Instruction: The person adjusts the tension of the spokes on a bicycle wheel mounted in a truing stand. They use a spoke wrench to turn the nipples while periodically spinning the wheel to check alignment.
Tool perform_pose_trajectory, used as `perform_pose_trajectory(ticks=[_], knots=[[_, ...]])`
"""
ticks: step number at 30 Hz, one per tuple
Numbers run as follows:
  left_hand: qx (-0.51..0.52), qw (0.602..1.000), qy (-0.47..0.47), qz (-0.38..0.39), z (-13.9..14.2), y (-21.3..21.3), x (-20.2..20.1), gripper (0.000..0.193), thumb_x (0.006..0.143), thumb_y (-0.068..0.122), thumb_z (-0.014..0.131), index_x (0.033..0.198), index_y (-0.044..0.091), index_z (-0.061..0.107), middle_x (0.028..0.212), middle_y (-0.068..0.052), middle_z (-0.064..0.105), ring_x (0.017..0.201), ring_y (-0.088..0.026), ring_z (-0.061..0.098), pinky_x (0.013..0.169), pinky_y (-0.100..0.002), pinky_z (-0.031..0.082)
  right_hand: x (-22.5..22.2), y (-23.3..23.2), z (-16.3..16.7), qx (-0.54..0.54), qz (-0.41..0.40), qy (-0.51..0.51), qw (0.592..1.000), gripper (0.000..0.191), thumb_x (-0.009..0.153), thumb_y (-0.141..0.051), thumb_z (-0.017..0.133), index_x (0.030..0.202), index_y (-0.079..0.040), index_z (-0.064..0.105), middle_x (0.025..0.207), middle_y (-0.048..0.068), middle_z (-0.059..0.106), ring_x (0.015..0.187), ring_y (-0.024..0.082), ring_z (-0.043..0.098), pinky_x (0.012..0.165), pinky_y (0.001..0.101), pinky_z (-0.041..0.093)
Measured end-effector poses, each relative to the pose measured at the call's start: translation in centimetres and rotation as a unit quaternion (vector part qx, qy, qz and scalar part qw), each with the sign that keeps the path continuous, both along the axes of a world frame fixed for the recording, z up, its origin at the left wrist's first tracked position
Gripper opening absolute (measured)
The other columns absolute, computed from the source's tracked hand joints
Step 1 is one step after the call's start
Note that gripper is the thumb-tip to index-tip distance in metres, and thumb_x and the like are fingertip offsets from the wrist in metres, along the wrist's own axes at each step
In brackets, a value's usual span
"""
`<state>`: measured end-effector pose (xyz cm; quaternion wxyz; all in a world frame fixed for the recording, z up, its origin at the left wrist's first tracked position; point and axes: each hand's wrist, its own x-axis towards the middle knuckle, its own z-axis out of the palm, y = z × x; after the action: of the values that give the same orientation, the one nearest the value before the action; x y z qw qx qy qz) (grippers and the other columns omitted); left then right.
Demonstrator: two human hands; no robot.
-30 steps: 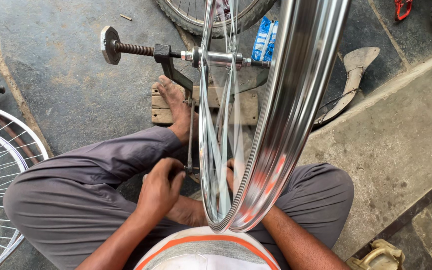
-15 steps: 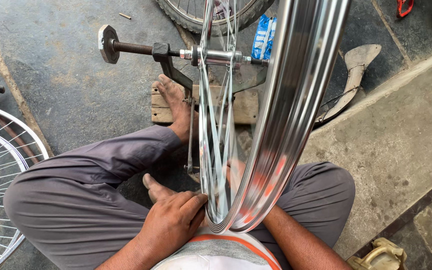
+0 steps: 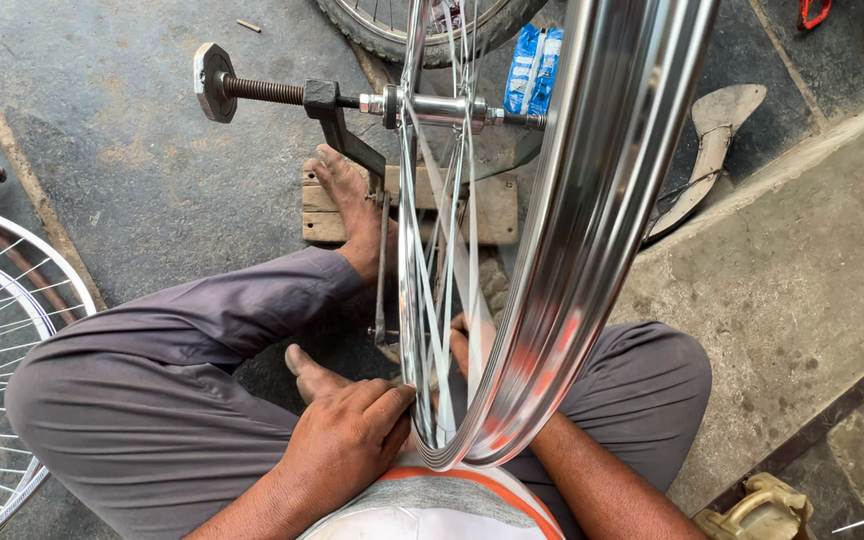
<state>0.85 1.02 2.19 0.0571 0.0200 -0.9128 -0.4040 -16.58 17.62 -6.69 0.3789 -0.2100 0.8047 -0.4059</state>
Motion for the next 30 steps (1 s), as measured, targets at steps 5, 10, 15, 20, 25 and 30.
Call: perform_pose_trajectory(ticks=[5,10,15,20,25,30], knots=[[0.0,1.0,0.005,0.0,0.0,0.0,-0.1,0.033,0.083,0.016,0.076,0.111,0.0,0.068,0.091,-0.009,0.069,0.086,-0.027,0.072,0.071,-0.04,0.058,0.0,0.4,-0.4,0.008,0.015,0.019,1.0,0.03,0.107,-0.029,0.051,0.104,-0.002,0.064,0.085,0.009,0.061,0.077,0.018,0.061,0.069,0.0347,0.054],[-0.004,1.0,0.009,-0.005,0.1,-0.1,-0.1,0.033,0.082,0.015,0.076,0.111,0.0,0.068,0.09,-0.009,0.069,0.086,-0.026,0.072,0.071,-0.039,0.058,-0.2,1.1,-1.3,0.019,0.032,0.039,0.999,0.031,0.108,-0.03,0.05,0.102,-0.002,0.064,0.084,0.009,0.06,0.075,0.018,0.061,0.068,0.0343,0.053],[-0.006,1.0,0.006,-0.004,0.2,-0.2,-0.2,0.034,0.083,0.016,0.076,0.111,0.0,0.068,0.089,-0.009,0.069,0.084,-0.026,0.072,0.07,-0.039,0.058,-0.1,1.5,-2.7,-0.018,0.013,0.015,1.0,0.034,0.11,-0.031,0.05,0.099,-0.002,0.063,0.081,0.008,0.057,0.073,0.015,0.057,0.067,0.0324,0.052],[-0.012,1.0,0.023,-0.004,0.4,-0.2,-0.2,0.034,0.083,0.017,0.076,0.111,0.0,0.068,0.09,-0.009,0.069,0.085,-0.026,0.072,0.07,-0.039,0.058,-0.3,1.4,-3.4,-0.011,-0.064,-0.06,0.996,0.031,0.108,-0.031,0.055,0.097,-0.003,0.064,0.074,0.003,0.058,0.065,0.012,0.058,0.058,0.0297,0.053],[-0.006,1.0,0.012,-0.005,0.6,-0.2,-0.2,0.033,0.084,0.017,0.076,0.111,0.0,0.067,0.09,-0.009,0.069,0.085,-0.026,0.072,0.07,-0.038,0.058,-1.1,1.4,-3.7,0.013,-0.063,0.052,0.997,0.025,0.103,-0.024,0.052,0.099,-0.006,0.068,0.071,0.002,0.064,0.059,0.012,0.057,0.053,0.0298,0.05],[-0.006,1.0,0.016,0.007,0.8,-0.3,0.0,0.035,0.082,0.017,0.077,0.112,0.001,0.069,0.088,-0.009,0.069,0.082,-0.026,0.071,0.07,-0.039,0.058,-1.3,1.6,-3.3,0.001,-0.062,0.023,0.998,0.029,0.104,-0.026,0.058,0.094,-0.001,0.07,0.077,0.006,0.07,0.066,0.012,0.063,0.062,0.0307,0.055]])
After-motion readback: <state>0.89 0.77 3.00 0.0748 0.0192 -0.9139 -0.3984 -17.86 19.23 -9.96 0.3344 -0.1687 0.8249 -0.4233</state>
